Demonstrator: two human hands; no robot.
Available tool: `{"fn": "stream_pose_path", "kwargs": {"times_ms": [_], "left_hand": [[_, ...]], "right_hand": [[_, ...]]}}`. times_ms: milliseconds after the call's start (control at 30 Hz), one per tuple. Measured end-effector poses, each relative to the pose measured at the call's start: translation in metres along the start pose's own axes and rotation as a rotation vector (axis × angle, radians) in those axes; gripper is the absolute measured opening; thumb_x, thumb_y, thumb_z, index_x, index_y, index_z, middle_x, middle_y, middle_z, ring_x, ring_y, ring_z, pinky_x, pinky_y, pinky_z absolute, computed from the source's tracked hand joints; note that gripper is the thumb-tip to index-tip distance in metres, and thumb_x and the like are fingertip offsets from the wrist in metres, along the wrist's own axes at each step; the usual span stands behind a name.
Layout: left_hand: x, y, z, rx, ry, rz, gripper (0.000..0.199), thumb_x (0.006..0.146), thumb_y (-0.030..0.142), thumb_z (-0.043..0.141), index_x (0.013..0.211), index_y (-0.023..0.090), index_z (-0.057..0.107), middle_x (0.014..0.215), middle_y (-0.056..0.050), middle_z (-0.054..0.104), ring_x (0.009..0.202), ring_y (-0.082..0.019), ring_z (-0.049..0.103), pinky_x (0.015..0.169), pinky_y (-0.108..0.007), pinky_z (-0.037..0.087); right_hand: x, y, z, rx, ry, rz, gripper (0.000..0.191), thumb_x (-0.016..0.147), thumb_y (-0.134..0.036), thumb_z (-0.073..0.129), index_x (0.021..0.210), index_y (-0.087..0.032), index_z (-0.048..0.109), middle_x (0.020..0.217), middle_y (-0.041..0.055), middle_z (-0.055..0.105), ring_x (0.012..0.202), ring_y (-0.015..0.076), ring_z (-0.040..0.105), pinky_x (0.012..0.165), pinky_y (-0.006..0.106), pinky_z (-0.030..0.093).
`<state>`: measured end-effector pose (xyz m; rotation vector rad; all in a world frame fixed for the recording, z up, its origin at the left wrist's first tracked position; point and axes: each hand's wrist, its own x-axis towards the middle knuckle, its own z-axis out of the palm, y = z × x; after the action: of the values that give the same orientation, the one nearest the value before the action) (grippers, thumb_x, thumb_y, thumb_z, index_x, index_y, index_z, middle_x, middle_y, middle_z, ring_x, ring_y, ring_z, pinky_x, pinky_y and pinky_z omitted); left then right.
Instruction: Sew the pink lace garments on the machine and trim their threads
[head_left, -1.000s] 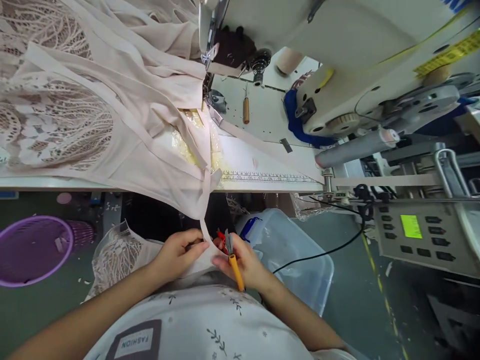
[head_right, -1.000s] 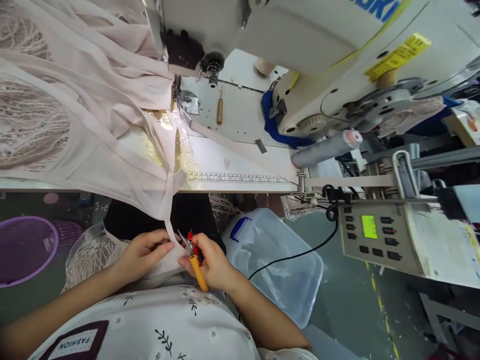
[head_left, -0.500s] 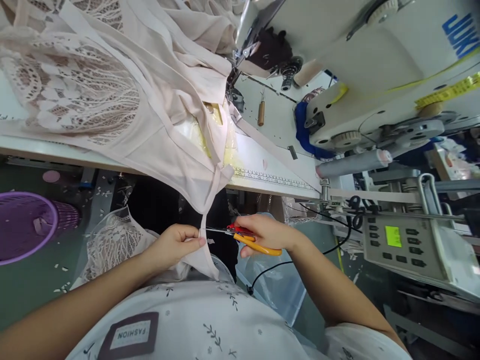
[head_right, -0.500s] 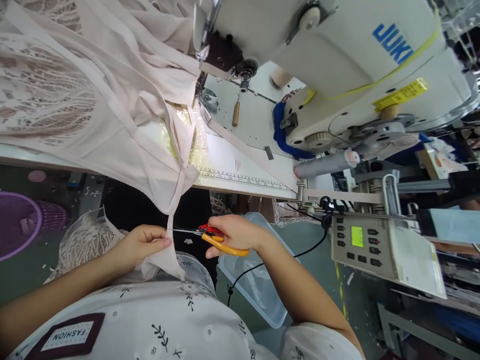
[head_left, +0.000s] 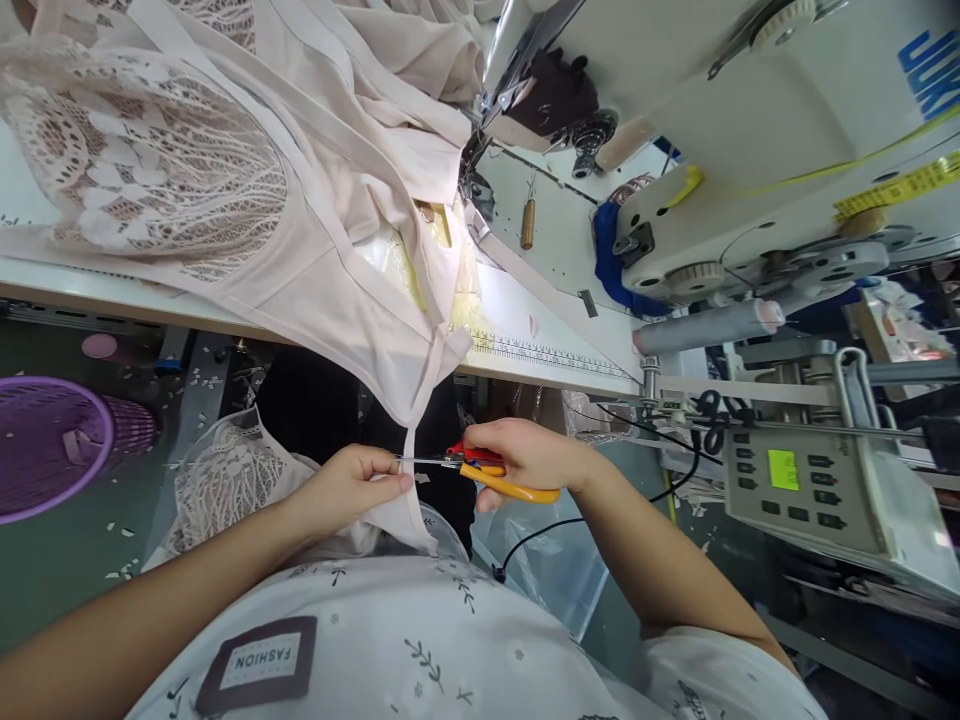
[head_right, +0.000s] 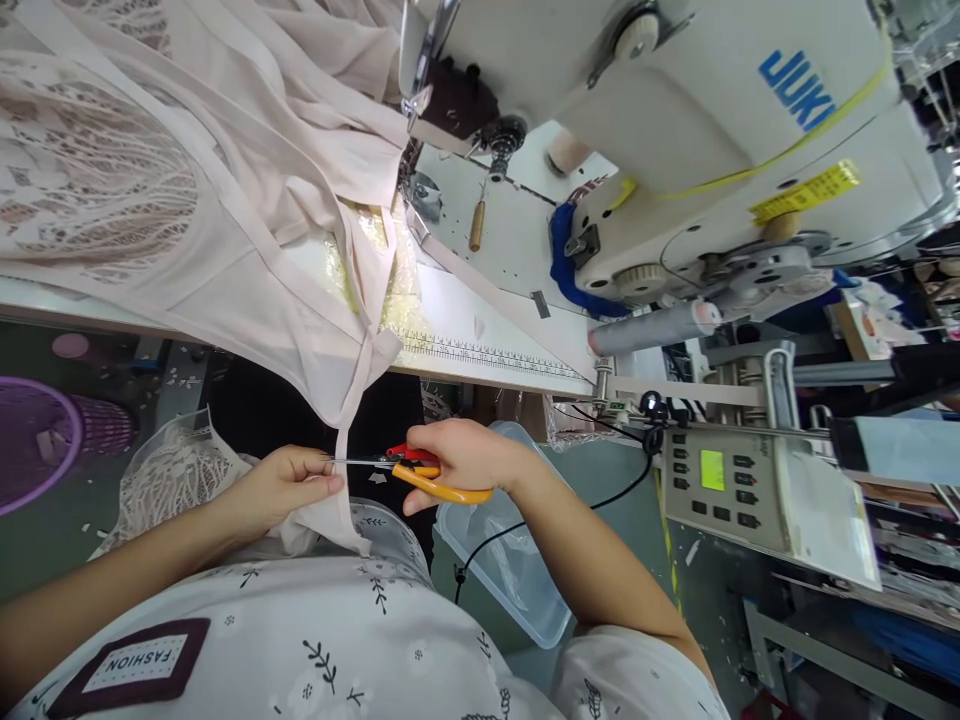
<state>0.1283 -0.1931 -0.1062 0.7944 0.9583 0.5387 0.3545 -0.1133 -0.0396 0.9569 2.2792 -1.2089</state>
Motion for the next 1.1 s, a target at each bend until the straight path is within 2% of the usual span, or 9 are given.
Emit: {"fn": "stream_pose_path", "kwargs": {"times_ms": [267,367,500,567,667,733,833,1000,1100], "left_hand": [[-0.003,0.006,-0.004,0.032,-0.029,-0.032,0.034,0.068,0.046,0.066,0.059,0.015,0.059,0.053,0.003,0.05,0.05,-0.009,0.042,0.047,-0.02,0.032],[-0.007,0.015,-0.007,0.197,-0.007,0.067,0.03,0.076,0.044,0.061,0.073,0.015,0.066,0.067,-0.002,0.064,0.061,-0.014,0.056,0.056,-0.023,0.044],[-0.01,0.027,-0.011,0.427,0.105,0.292,0.031,0.081,0.036,0.059,0.105,0.018,0.066,0.099,-0.007,0.071,0.083,-0.019,0.064,0.072,-0.028,0.051],[-0.01,0.03,-0.014,0.553,0.12,0.366,0.035,0.083,0.034,0.059,0.114,0.019,0.062,0.093,-0.005,0.071,0.073,-0.016,0.063,0.066,-0.025,0.051],[-0.01,0.028,-0.016,0.734,0.161,0.382,0.041,0.084,0.033,0.058,0.123,0.021,0.055,0.069,0.003,0.061,0.056,-0.011,0.056,0.052,-0.021,0.045],[-0.011,0.024,-0.017,0.804,0.195,0.389,0.048,0.084,0.032,0.058,0.129,0.021,0.048,0.071,0.003,0.058,0.062,-0.012,0.058,0.055,-0.021,0.046],[-0.01,0.018,-0.017,0.768,0.247,0.435,0.051,0.082,0.032,0.061,0.127,0.02,0.041,0.09,-0.002,0.062,0.076,-0.015,0.062,0.066,-0.026,0.052],[-0.008,0.016,-0.015,0.762,0.321,0.583,0.011,0.084,0.026,0.059,0.092,0.021,0.054,0.097,-0.005,0.063,0.089,-0.017,0.062,0.079,-0.032,0.053],[-0.008,0.018,-0.011,0.793,0.316,0.614,0.004,0.085,0.024,0.058,0.088,0.021,0.057,0.092,-0.003,0.064,0.09,-0.017,0.062,0.081,-0.031,0.051]], "right_hand": [[-0.002,0.009,0.004,0.089,0.124,-0.026,0.063,0.067,-0.08,0.055,0.062,-0.022,0.032,0.056,-0.0058,0.035,0.052,0.0099,0.029,0.047,0.022,0.025],[0.0,0.011,0.017,0.219,0.304,-0.015,0.064,0.063,-0.079,0.061,0.063,-0.022,0.033,0.058,-0.0052,0.04,0.054,0.01,0.033,0.049,0.022,0.029],[0.016,0.001,0.048,0.562,0.515,-0.145,0.062,0.061,-0.075,0.066,0.077,-0.02,0.042,0.079,0.002,0.059,0.067,0.0131,0.047,0.06,0.025,0.04],[0.028,-0.006,0.062,0.758,0.545,-0.207,0.059,0.064,-0.071,0.068,0.079,-0.02,0.042,0.082,0.0026,0.06,0.069,0.0129,0.05,0.062,0.025,0.042],[0.038,-0.014,0.075,0.944,0.544,-0.248,0.048,0.07,-0.059,0.068,0.077,-0.02,0.041,0.077,-0.0007,0.057,0.063,0.0103,0.047,0.06,0.023,0.043],[0.039,-0.017,0.08,0.924,0.596,-0.227,0.041,0.073,-0.051,0.067,0.074,-0.02,0.04,0.07,-0.0037,0.052,0.059,0.0089,0.042,0.056,0.022,0.04],[0.035,-0.018,0.084,0.752,0.751,-0.194,0.032,0.075,-0.039,0.064,0.072,-0.021,0.038,0.066,-0.0052,0.044,0.058,0.0096,0.038,0.055,0.022,0.037],[0.03,-0.017,0.088,0.446,0.906,-0.245,0.013,0.075,-0.023,0.052,0.076,-0.022,0.039,0.073,-0.0007,0.047,0.064,0.0136,0.042,0.061,0.026,0.04],[0.03,-0.016,0.091,0.369,0.963,-0.26,0.011,0.076,-0.021,0.049,0.077,-0.023,0.038,0.072,0.0001,0.047,0.064,0.0149,0.042,0.06,0.027,0.04]]}}
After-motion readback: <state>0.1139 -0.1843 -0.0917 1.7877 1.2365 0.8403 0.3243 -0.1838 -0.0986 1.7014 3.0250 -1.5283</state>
